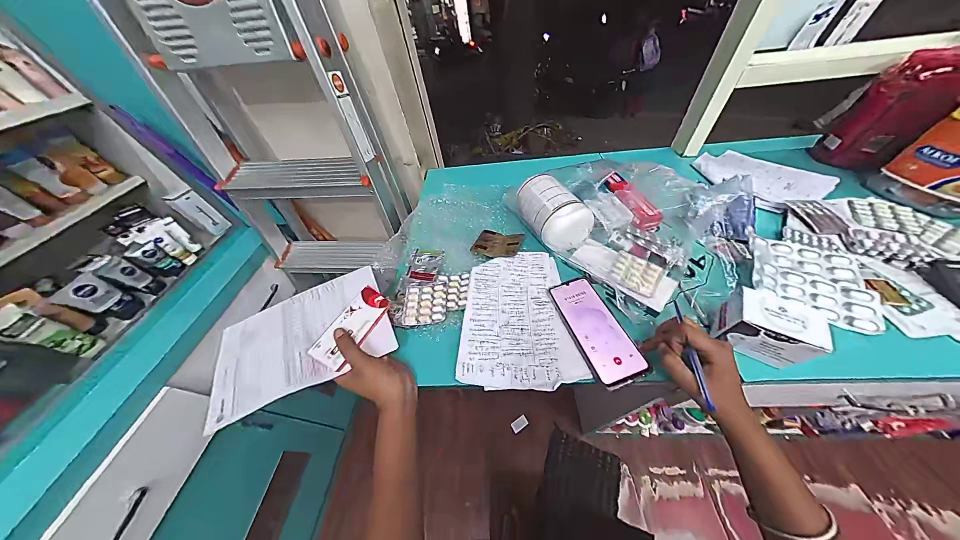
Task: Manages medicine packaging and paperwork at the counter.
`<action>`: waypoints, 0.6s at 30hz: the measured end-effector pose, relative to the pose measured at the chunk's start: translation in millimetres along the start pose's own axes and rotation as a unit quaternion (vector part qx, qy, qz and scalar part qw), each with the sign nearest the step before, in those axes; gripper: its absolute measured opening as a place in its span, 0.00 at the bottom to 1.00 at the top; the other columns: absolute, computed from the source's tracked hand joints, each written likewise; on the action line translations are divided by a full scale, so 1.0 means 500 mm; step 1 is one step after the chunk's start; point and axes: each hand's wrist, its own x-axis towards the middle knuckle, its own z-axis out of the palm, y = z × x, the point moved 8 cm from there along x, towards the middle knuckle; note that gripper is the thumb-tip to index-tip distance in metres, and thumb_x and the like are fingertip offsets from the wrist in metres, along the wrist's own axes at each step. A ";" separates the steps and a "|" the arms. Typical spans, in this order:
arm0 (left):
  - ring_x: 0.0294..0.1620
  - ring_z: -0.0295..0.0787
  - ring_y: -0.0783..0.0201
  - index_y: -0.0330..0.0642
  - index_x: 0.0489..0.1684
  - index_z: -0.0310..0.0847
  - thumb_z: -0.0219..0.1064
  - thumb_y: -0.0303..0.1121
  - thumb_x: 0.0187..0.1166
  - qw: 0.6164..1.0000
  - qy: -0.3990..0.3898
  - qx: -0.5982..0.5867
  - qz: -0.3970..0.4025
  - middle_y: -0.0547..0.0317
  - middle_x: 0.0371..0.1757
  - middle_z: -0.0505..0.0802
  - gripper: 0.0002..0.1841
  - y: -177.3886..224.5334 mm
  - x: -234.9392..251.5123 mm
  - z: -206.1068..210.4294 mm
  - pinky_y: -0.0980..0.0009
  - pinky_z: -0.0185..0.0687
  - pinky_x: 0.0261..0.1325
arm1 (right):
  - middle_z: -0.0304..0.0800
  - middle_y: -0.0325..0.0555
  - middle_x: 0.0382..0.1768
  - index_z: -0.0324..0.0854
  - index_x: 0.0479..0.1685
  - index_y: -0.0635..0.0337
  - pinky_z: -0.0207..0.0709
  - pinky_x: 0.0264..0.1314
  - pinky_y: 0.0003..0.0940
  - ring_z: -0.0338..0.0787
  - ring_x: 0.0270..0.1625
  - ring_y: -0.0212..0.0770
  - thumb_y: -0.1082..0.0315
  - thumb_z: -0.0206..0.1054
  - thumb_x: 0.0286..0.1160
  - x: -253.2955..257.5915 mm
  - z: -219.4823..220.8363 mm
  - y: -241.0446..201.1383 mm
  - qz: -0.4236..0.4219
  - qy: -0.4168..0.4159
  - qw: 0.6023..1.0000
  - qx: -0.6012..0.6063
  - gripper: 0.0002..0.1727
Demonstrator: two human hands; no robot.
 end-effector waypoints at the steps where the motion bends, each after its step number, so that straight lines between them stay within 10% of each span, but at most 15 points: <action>1: 0.64 0.87 0.61 0.30 0.79 0.60 0.55 0.32 0.90 1.000 0.005 -0.003 -0.005 0.46 0.64 0.85 0.23 0.002 -0.002 -0.004 0.62 0.83 0.69 | 0.90 0.40 0.27 0.74 0.21 0.58 0.78 0.55 0.23 0.90 0.42 0.27 0.65 0.64 0.69 -0.002 0.002 -0.005 0.006 0.000 1.000 0.001 0.12; 18: 0.62 0.86 0.64 0.38 0.75 0.66 0.45 0.38 0.93 1.000 0.017 0.011 -0.012 0.54 0.60 0.87 0.19 0.010 -0.005 -0.010 0.61 0.83 0.67 | 0.91 0.25 0.35 0.73 0.29 0.45 0.83 0.50 0.17 0.91 0.45 0.22 0.62 0.62 0.73 -0.006 -0.011 0.028 0.045 -0.017 0.998 0.042 0.06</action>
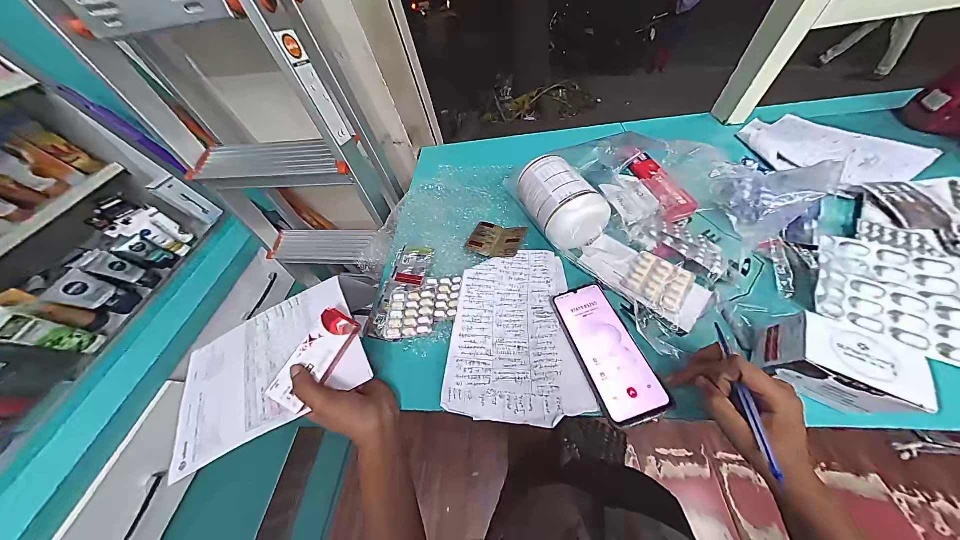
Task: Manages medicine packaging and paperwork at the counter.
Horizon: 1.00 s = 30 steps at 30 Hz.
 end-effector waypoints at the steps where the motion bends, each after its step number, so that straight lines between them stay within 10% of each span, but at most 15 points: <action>1: 0.63 0.86 0.65 0.39 0.75 0.66 0.44 0.38 0.94 1.000 -0.001 0.003 0.003 0.55 0.61 0.86 0.20 0.001 0.000 -0.001 0.61 0.83 0.67 | 0.90 0.26 0.34 0.72 0.29 0.46 0.83 0.49 0.16 0.90 0.45 0.22 0.62 0.62 0.73 -0.003 0.002 -0.001 -0.005 0.000 1.000 -0.006 0.06; 30: 0.56 0.88 0.67 0.48 0.72 0.67 0.41 0.44 0.94 0.999 0.008 0.045 -0.029 0.59 0.58 0.87 0.19 -0.009 0.012 -0.003 0.65 0.88 0.51 | 0.91 0.24 0.36 0.72 0.32 0.45 0.82 0.55 0.18 0.91 0.48 0.21 0.61 0.60 0.81 0.002 0.002 0.002 0.054 -0.056 0.997 0.026 0.08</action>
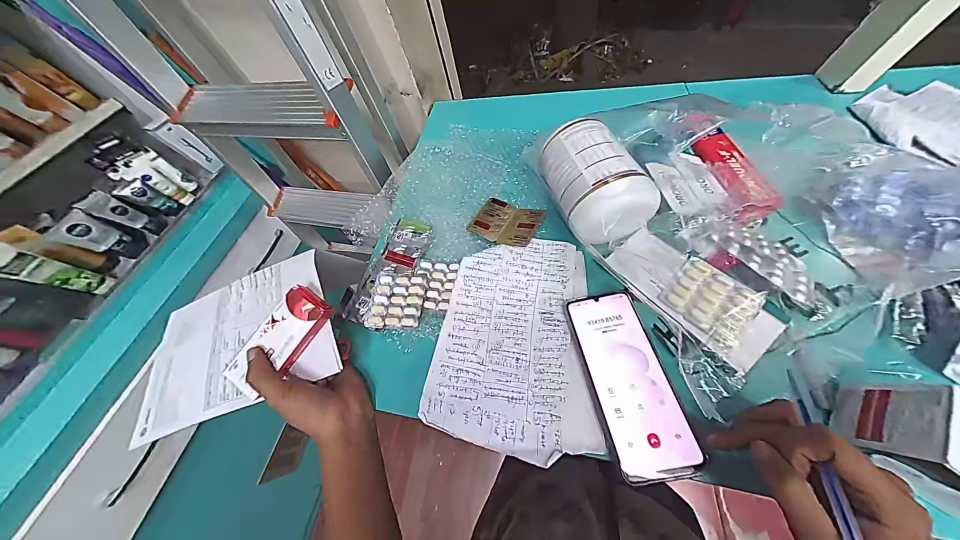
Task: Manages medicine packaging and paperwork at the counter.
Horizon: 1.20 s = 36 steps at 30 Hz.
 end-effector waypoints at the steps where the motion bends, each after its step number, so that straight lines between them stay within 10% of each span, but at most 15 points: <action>1: 0.55 0.88 0.67 0.48 0.71 0.67 0.41 0.44 0.94 1.000 -0.005 0.005 -0.003 0.60 0.57 0.87 0.18 0.000 -0.001 0.003 0.66 0.88 0.50 | 0.91 0.25 0.35 0.72 0.32 0.45 0.82 0.56 0.18 0.91 0.48 0.21 0.61 0.60 0.81 0.001 0.001 -0.002 -0.001 0.003 1.000 -0.003 0.08; 27: 0.52 0.88 0.67 0.50 0.70 0.69 0.42 0.45 0.93 1.000 0.005 0.007 -0.001 0.60 0.56 0.87 0.18 0.002 0.008 -0.003 0.67 0.88 0.45 | 0.89 0.30 0.34 0.72 0.34 0.49 0.81 0.55 0.18 0.89 0.46 0.22 0.61 0.60 0.81 0.007 0.020 -0.003 0.005 -0.033 0.999 0.002 0.08; 36: 0.65 0.83 0.62 0.43 0.78 0.63 0.41 0.42 0.94 0.999 -0.040 -0.023 0.015 0.53 0.66 0.83 0.21 -0.015 0.033 -0.022 0.59 0.83 0.64 | 0.92 0.32 0.32 0.68 0.28 0.47 0.79 0.50 0.21 0.90 0.45 0.30 0.65 0.60 0.77 -0.009 0.034 -0.029 -0.093 -0.029 0.993 -0.070 0.09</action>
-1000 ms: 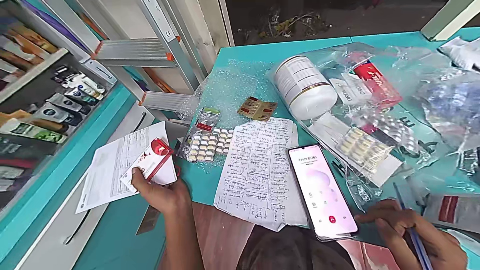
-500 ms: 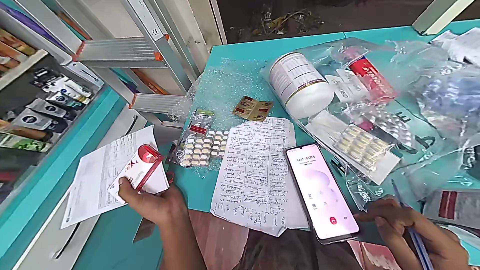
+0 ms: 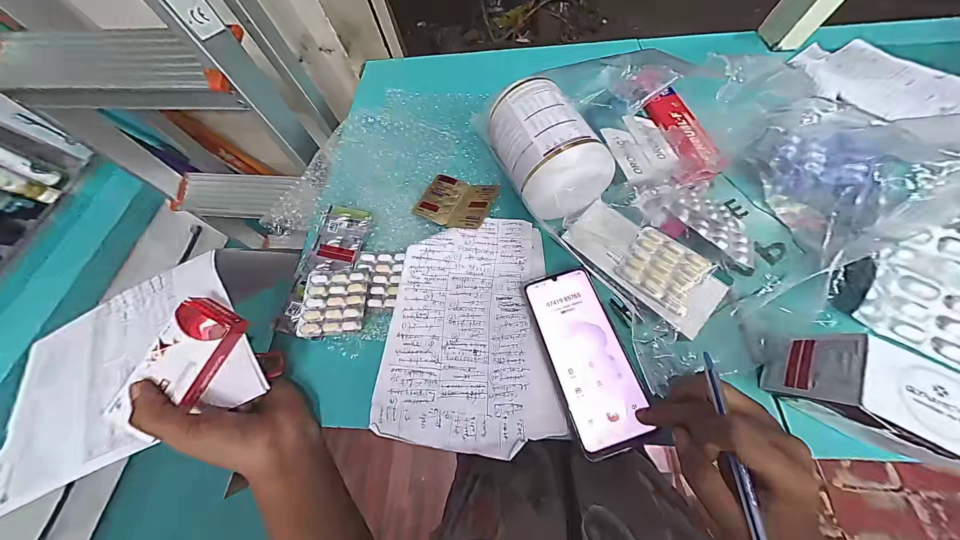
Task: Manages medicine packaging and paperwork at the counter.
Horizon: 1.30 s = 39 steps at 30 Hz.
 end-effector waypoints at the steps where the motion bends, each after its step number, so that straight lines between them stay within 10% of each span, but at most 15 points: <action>1: 0.67 0.82 0.62 0.44 0.80 0.62 0.40 0.42 0.94 1.000 0.004 0.005 -0.002 0.53 0.68 0.83 0.22 0.003 -0.004 0.004 0.58 0.82 0.66 | 0.92 0.32 0.32 0.69 0.27 0.48 0.78 0.49 0.21 0.89 0.45 0.29 0.65 0.60 0.77 0.001 0.002 -0.001 0.002 -0.003 1.000 -0.011 0.09; 9: 0.55 0.87 0.65 0.50 0.73 0.68 0.41 0.45 0.93 0.997 0.047 0.065 -0.012 0.58 0.60 0.86 0.19 0.016 -0.023 0.029 0.65 0.87 0.45 | 0.92 0.36 0.34 0.70 0.30 0.50 0.79 0.50 0.20 0.90 0.45 0.29 0.66 0.60 0.80 -0.006 -0.006 -0.008 -0.002 0.025 1.000 -0.013 0.09; 39: 0.54 0.88 0.65 0.49 0.73 0.69 0.42 0.46 0.93 0.998 0.035 0.042 -0.030 0.57 0.59 0.86 0.20 0.010 -0.026 0.034 0.64 0.87 0.45 | 0.83 0.28 0.25 0.70 0.29 0.47 0.80 0.39 0.14 0.87 0.35 0.20 0.59 0.60 0.82 -0.021 -0.029 0.016 0.055 0.096 0.994 0.013 0.12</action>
